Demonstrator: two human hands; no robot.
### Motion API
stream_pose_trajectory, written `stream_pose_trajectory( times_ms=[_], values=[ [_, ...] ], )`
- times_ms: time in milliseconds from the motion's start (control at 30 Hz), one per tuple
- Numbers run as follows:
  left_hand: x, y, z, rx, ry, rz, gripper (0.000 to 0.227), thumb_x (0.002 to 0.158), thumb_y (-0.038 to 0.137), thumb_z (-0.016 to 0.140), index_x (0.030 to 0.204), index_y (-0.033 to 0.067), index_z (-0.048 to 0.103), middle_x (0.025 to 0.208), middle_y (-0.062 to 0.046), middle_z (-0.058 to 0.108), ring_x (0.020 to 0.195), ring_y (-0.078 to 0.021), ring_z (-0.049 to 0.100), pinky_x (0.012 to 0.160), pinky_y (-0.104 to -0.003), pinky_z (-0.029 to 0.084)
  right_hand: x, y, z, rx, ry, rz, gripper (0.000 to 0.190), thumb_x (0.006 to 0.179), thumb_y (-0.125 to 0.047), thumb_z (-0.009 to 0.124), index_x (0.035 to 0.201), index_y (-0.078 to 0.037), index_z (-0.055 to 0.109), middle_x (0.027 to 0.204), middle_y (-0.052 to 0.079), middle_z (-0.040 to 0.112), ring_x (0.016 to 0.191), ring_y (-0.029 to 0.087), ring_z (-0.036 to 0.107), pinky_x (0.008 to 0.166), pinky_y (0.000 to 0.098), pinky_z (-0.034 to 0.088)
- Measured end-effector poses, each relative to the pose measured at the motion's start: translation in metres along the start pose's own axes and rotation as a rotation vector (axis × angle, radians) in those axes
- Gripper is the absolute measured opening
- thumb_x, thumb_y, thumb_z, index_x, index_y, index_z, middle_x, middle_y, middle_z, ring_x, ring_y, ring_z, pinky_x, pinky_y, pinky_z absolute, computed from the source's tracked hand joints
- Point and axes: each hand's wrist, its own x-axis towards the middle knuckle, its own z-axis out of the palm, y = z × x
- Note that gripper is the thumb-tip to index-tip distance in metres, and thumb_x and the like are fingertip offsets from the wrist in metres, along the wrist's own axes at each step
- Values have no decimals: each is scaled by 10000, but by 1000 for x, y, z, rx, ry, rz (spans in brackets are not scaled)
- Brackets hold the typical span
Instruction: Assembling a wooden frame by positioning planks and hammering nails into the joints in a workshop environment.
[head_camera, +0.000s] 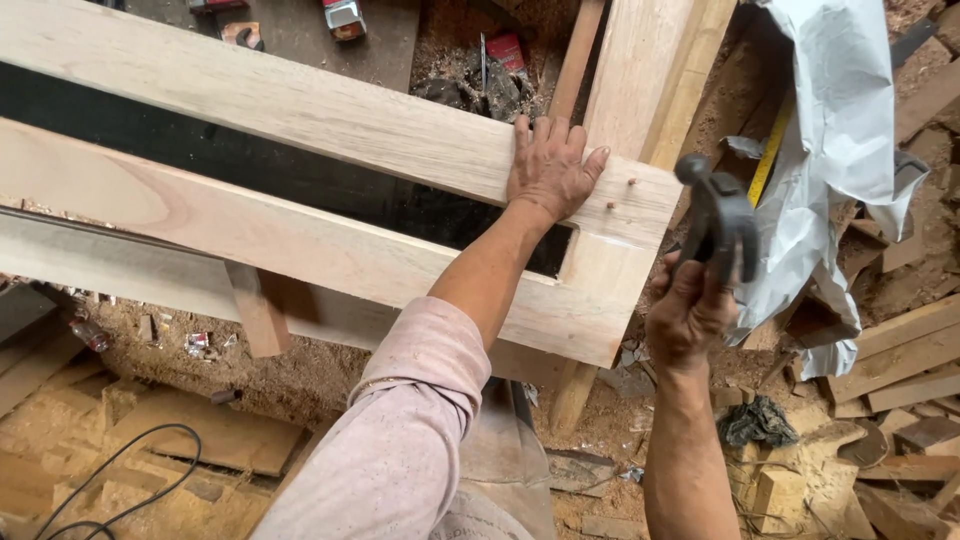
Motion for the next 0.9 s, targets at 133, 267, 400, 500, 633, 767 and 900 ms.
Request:
stream_pose_trajectory(
  times_ms=[133,267,400,500,633,767,900],
  values=[
    [-2,0,1,-14,17,-4,514,891,622,451,807,125,548,892,-147,571,1002,-345,560,1114,-624,251,19,8,10,-193,-178,-92,422,1137,-112,439,1549,-145,520,779,169,658,562,194,608,463,295,535],
    [-3,0,0,-12,26,-10,542,905,639,415,796,123,539,876,-152,556,999,-348,556,1111,-622,256,9,4,5,-96,-121,-76,465,1165,-104,404,1622,-183,435,818,108,640,635,123,580,548,217,531],
    [1,0,0,-11,36,0,536,896,634,425,804,119,542,879,-153,556,991,-351,556,1114,-614,254,1,45,5,-57,-36,-137,493,1144,-69,442,1627,-147,384,881,179,667,681,158,627,540,258,518],
    [-4,2,0,-10,35,-8,529,891,626,447,802,115,551,887,-156,565,991,-356,557,1111,-625,261,10,34,5,-246,-214,-152,486,1125,-51,417,1596,-157,468,870,285,681,649,252,641,520,361,596],
    [7,0,4,13,49,-1,513,882,623,459,803,126,557,886,-145,570,986,-342,567,1112,-625,262,8,43,3,-207,-113,-266,466,1112,-30,467,1576,-74,468,1168,334,649,933,356,683,735,443,601],
    [1,1,2,20,41,1,526,896,630,440,805,128,565,886,-142,575,975,-342,579,1103,-633,276,22,-26,20,-272,-198,-262,406,1122,-63,472,1524,-66,530,1167,340,670,870,401,710,695,497,634],
    [4,-3,7,11,69,9,554,904,642,412,790,120,558,868,-144,567,960,-348,572,1103,-628,259,13,12,8,-232,-215,-126,452,1127,-39,404,1566,-84,504,914,212,684,733,229,605,695,389,608]
  ],
)
